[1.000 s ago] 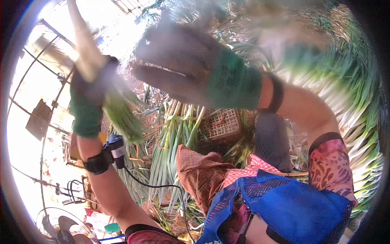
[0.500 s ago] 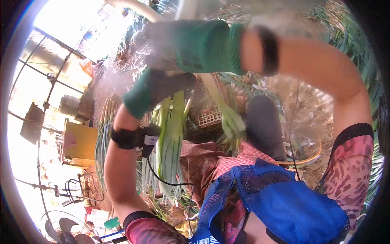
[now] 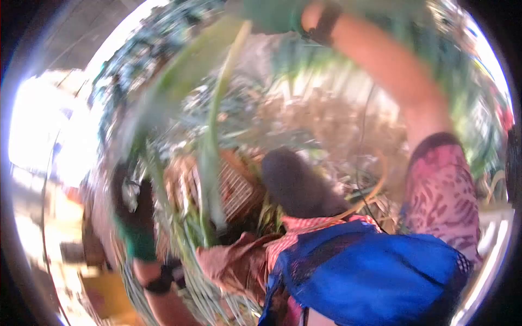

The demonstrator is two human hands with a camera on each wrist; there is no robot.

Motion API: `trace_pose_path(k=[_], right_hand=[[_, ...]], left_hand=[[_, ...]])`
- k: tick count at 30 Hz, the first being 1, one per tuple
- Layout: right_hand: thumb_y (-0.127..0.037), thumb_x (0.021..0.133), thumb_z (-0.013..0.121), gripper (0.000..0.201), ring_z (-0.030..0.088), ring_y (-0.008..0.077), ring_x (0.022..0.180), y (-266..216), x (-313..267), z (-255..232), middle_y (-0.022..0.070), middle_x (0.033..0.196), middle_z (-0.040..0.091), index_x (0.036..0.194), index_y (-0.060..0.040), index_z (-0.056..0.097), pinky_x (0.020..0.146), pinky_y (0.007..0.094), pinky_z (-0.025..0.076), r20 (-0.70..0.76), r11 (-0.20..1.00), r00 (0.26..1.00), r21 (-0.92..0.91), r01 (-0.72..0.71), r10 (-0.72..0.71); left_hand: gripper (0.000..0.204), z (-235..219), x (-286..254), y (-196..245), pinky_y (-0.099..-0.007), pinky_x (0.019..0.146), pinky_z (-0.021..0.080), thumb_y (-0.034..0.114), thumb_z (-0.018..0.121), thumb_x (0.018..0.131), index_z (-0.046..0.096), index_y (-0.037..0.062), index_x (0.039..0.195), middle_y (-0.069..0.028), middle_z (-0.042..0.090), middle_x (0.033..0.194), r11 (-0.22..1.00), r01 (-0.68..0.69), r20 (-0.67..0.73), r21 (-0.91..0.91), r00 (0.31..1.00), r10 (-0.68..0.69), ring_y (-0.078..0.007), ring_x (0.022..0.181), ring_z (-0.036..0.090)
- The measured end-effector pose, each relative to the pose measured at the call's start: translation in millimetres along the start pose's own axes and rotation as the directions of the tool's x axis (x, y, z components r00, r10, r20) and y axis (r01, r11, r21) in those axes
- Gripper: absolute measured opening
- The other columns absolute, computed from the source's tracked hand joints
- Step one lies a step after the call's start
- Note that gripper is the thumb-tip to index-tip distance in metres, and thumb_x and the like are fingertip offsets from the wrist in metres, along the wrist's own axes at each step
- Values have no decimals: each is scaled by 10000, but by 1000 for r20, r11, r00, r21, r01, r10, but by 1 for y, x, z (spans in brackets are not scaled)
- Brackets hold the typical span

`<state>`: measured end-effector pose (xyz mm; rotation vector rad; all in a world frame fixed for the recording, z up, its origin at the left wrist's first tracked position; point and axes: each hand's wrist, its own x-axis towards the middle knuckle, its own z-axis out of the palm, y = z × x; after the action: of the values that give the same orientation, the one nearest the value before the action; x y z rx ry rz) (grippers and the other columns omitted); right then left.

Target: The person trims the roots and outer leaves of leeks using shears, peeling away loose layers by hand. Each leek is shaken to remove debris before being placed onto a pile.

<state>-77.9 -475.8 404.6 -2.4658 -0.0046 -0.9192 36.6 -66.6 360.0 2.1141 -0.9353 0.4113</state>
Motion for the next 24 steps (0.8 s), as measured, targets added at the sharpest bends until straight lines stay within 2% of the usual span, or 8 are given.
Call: trace_pose_path(k=[1, 3, 5, 10, 11, 12, 15, 24], right_hand=[[-405, 843, 633, 462, 612, 305, 997, 26, -25, -34, 151, 1057, 633, 1097, -19, 627, 920, 428, 473, -51, 994, 994, -42, -102, 100], [-412, 844, 632, 466, 615, 305, 988, 72, -83, -85, 153, 1048, 636, 1091, -17, 629, 914, 427, 475, -168, 942, 939, -107, -319, 299], [-419, 845, 631, 471, 618, 305, 979, 117, -148, -130, 155, 1039, 640, 1086, -14, 631, 908, 426, 478, -283, 824, 820, -141, -549, 497], [-436, 846, 628, 483, 625, 304, 956, 219, -315, -163, 161, 1017, 648, 1072, -9, 637, 893, 424, 484, -483, 338, 381, -176, -924, 788], [-440, 847, 628, 485, 627, 304, 951, 234, -341, -160, 162, 1013, 650, 1069, -8, 638, 890, 424, 486, -500, 246, 298, -169, -954, 813], [-443, 847, 627, 488, 628, 304, 947, 251, -365, -157, 164, 1008, 651, 1066, -7, 639, 887, 424, 487, -506, 161, 224, -165, -973, 833], [-454, 848, 625, 497, 633, 304, 933, 281, -425, -151, 167, 995, 656, 1058, -4, 642, 878, 423, 491, -538, -33, 50, -145, -989, 842], [-485, 851, 621, 524, 647, 303, 891, 374, -437, -178, 177, 955, 671, 1033, 6, 652, 851, 419, 503, -635, -227, -26, -238, -944, 772]], left_hand=[[410, -13, 3, -15, -329, 1017, 445, 57, 630, 930, 537, -3, 1325, -130, 564, 1330, 966, -137, 76, 220, 989, 123, -209, 1234, 516], [390, -25, -2, -92, -327, 967, 478, 56, 661, 904, 564, -16, 1275, -127, 616, 1249, 612, 330, 239, -719, 944, -227, -215, 1145, 570], [492, -17, -15, -97, -472, 1201, 244, 248, 402, 1018, 396, -26, 1427, -194, 402, 1479, 904, 415, 429, -100, 838, -337, -345, 1382, 368], [274, 90, -110, -357, -322, 835, 528, 72, 623, 923, 610, -21, 1180, -90, 671, 1054, 639, 665, 540, -385, 725, -429, -203, 920, 635], [244, 127, -126, -357, -317, 790, 537, 96, 612, 933, 628, -6, 1154, -70, 678, 988, 447, 751, 598, -487, 659, -455, -190, 855, 641], [255, 144, -150, -352, -272, 556, 480, 242, 553, 943, 666, 120, 1136, -15, 652, 920, 810, 575, 668, -113, 648, -367, -132, 760, 606], [285, 232, -182, -264, -302, 614, 479, 284, 567, 927, 665, 121, 1140, -23, 660, 938, 924, 367, 849, 108, 450, -278, -162, 791, 613], [399, 311, -225, -192, -394, 791, 477, 412, 608, 880, 659, 123, 1151, -47, 684, 992, 996, -90, 994, -1, 109, 11, -254, 882, 636]])
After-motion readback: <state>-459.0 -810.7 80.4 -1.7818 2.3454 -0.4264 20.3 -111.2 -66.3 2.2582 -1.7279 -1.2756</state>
